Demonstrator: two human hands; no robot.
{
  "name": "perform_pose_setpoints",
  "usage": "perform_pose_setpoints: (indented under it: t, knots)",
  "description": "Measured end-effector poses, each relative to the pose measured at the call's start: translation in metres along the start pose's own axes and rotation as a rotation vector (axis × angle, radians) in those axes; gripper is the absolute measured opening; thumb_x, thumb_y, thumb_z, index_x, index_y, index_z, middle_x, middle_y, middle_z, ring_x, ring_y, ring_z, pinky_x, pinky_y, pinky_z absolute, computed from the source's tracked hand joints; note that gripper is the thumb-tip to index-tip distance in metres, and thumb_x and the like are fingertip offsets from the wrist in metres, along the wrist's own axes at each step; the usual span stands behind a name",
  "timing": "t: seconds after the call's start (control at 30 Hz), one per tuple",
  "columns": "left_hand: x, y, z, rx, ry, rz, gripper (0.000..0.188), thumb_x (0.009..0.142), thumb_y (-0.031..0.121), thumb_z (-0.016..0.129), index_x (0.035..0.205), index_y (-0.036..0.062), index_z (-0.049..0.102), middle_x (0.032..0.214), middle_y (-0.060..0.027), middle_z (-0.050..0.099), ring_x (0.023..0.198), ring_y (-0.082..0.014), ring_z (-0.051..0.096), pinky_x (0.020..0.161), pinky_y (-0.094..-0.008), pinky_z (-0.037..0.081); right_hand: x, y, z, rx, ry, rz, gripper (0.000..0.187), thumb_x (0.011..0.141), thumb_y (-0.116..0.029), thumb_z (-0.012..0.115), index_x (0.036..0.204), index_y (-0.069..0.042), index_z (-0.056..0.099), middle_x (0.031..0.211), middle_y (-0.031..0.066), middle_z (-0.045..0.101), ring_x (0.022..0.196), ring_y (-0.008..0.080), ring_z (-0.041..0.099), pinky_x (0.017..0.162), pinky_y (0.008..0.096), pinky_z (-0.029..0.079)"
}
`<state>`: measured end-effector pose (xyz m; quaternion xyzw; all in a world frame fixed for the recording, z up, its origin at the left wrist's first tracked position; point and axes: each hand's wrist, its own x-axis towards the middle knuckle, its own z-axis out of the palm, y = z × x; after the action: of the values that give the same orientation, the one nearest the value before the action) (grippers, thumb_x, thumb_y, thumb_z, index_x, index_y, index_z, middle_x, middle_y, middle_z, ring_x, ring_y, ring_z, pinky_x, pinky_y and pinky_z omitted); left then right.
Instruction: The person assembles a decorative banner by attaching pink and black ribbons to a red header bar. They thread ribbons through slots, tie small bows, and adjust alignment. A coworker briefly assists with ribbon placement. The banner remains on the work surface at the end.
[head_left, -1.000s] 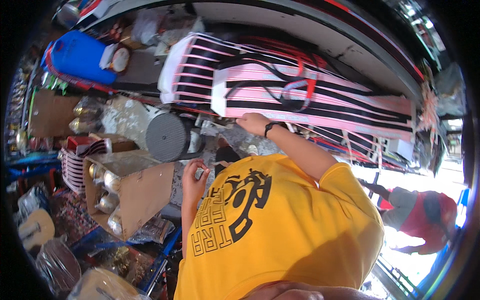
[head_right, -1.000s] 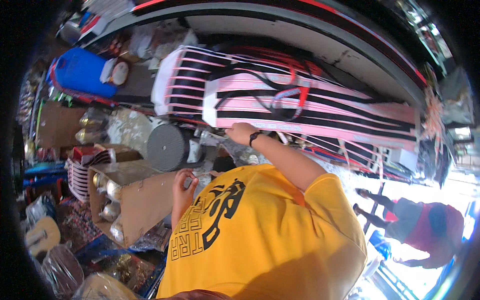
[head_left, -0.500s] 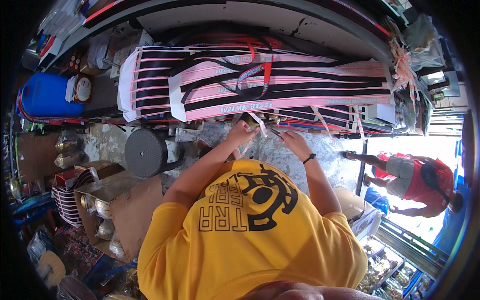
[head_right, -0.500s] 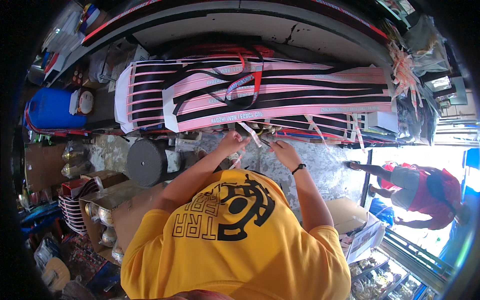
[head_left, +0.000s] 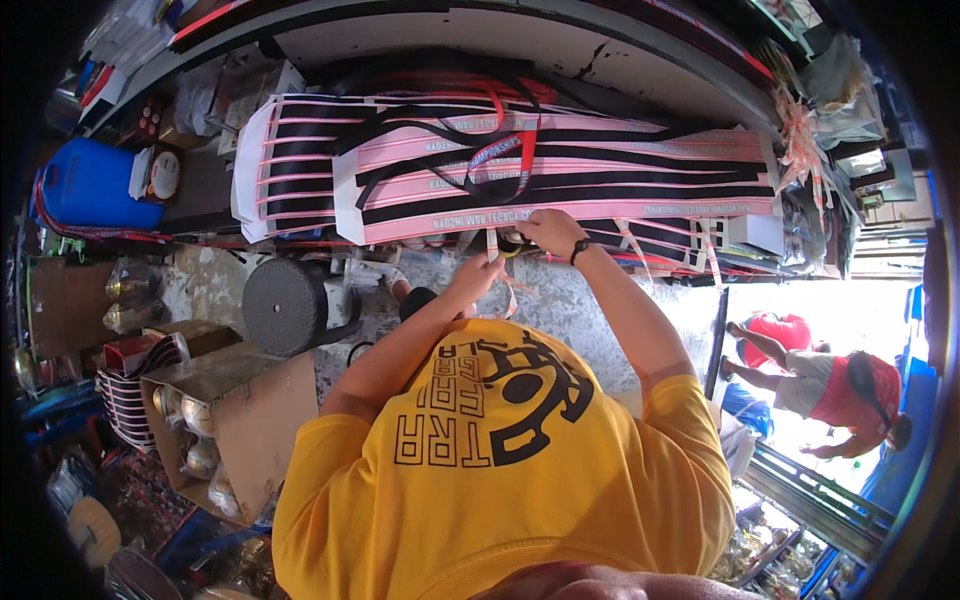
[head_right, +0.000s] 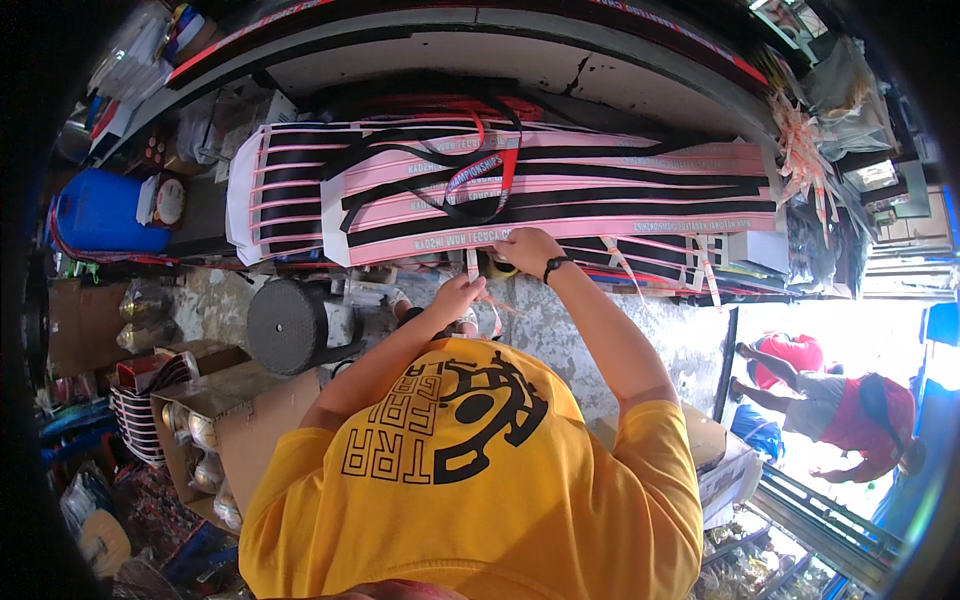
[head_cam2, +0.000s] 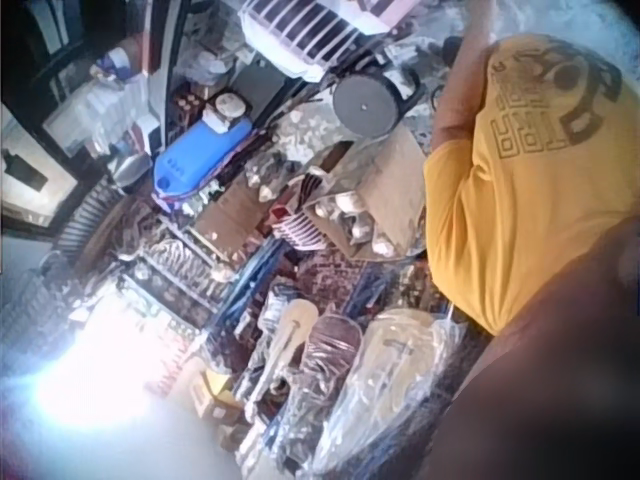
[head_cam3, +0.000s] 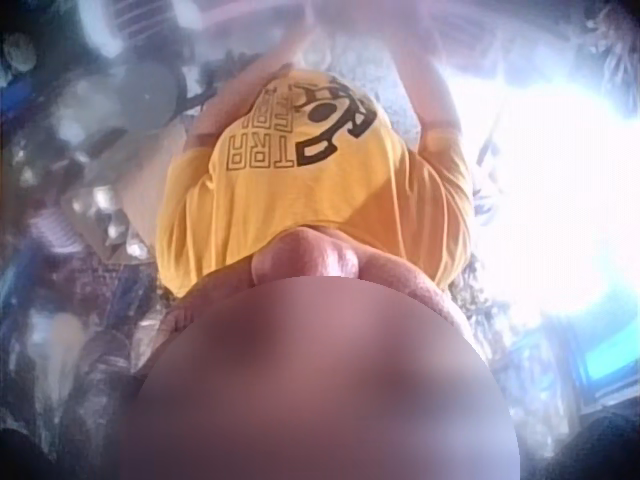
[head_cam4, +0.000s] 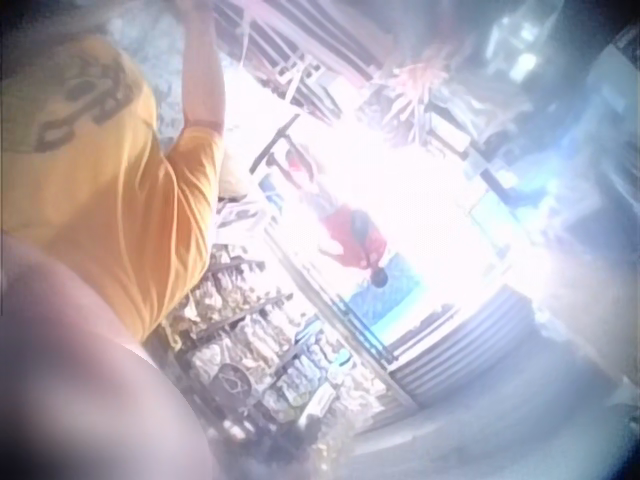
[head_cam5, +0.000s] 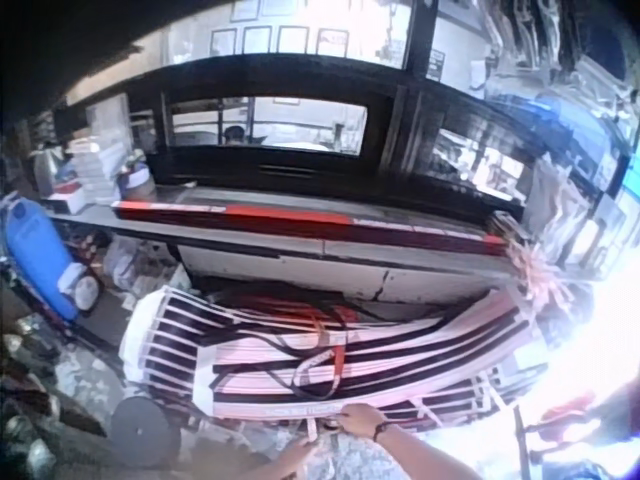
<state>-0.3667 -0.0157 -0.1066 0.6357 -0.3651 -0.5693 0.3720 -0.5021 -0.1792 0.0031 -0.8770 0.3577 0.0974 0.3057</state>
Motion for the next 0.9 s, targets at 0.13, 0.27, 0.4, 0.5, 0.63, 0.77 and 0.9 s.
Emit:
perform_pose_setpoints:
  t: [0.13, 0.27, 0.4, 0.5, 0.63, 0.77, 0.9]
  knots:
    - [-0.009, 0.006, -0.004, -0.001, 0.006, 0.044, 0.041, 0.096, 0.042, 0.056, 0.093, 0.0018, 0.067, 0.066, -0.0043, 0.057, 0.062, -0.0158, 0.053, 0.059, -0.0324, 0.042, 0.008, -0.015, -0.004, -0.034, 0.052, -0.063, 0.047, 0.087, -0.043, 0.053, 0.082, 0.000, 0.070, 0.082, 0.0237, 0.068, 0.081, 0.0385, 0.067, 0.076, 0.0481, 0.052]
    - [-0.013, 0.011, -0.006, -0.044, -0.052, 0.011, 0.042, 0.097, 0.041, 0.058, 0.090, -0.0009, 0.062, 0.082, -0.0060, 0.066, 0.075, -0.0135, 0.059, 0.069, -0.0289, 0.046, 0.014, -0.028, -0.009, -0.075, 0.003, 0.076, 0.049, 0.085, -0.044, 0.053, 0.085, 0.001, 0.071, 0.087, 0.0259, 0.068, 0.085, 0.0399, 0.066, 0.079, 0.0493, 0.052]
    - [-0.014, 0.013, -0.009, -0.056, -0.059, 0.012, 0.041, 0.097, 0.039, 0.057, 0.091, -0.0014, 0.061, 0.083, -0.0069, 0.066, 0.077, -0.0137, 0.060, 0.070, -0.0290, 0.046, 0.010, -0.034, -0.019, -0.136, -0.035, 0.114, 0.049, 0.085, -0.043, 0.053, 0.085, 0.002, 0.071, 0.087, 0.0258, 0.068, 0.086, 0.0395, 0.067, 0.080, 0.0485, 0.052]
    - [-0.016, 0.014, -0.008, -0.049, -0.042, 0.010, 0.041, 0.097, 0.039, 0.057, 0.092, -0.0012, 0.063, 0.082, -0.0078, 0.067, 0.076, -0.0151, 0.061, 0.069, -0.0304, 0.046, 0.008, -0.033, -0.022, -0.143, -0.065, 0.148, 0.049, 0.085, -0.043, 0.053, 0.086, 0.003, 0.071, 0.088, 0.0259, 0.068, 0.086, 0.0396, 0.067, 0.080, 0.0485, 0.052]
    - [-0.020, 0.017, -0.007, -0.054, 0.013, 0.065, 0.044, 0.095, 0.042, 0.058, 0.093, -0.0010, 0.067, 0.080, -0.0098, 0.069, 0.071, -0.0176, 0.062, 0.065, -0.0334, 0.046, 0.013, -0.030, -0.013, -0.130, -0.050, 0.109, 0.049, 0.084, -0.044, 0.053, 0.086, 0.002, 0.071, 0.089, 0.0257, 0.068, 0.086, 0.0398, 0.067, 0.080, 0.0484, 0.053]
    - [-0.019, 0.020, -0.008, 0.029, 0.004, 0.045, 0.044, 0.094, 0.042, 0.059, 0.094, -0.0009, 0.067, 0.083, -0.0107, 0.070, 0.072, -0.0190, 0.063, 0.065, -0.0339, 0.047, 0.021, -0.029, -0.004, -0.134, -0.019, 0.099, 0.050, 0.085, -0.045, 0.053, 0.087, 0.002, 0.071, 0.090, 0.0258, 0.068, 0.087, 0.0404, 0.067, 0.080, 0.0486, 0.053]
    - [-0.016, 0.017, -0.008, 0.059, -0.022, 0.047, 0.041, 0.094, 0.040, 0.059, 0.095, 0.0002, 0.067, 0.082, -0.0108, 0.070, 0.070, -0.0187, 0.062, 0.064, -0.0336, 0.046, 0.023, -0.030, -0.003, -0.118, -0.029, 0.104, 0.050, 0.086, -0.046, 0.054, 0.086, 0.001, 0.072, 0.089, 0.0259, 0.068, 0.087, 0.0408, 0.066, 0.081, 0.0489, 0.052]
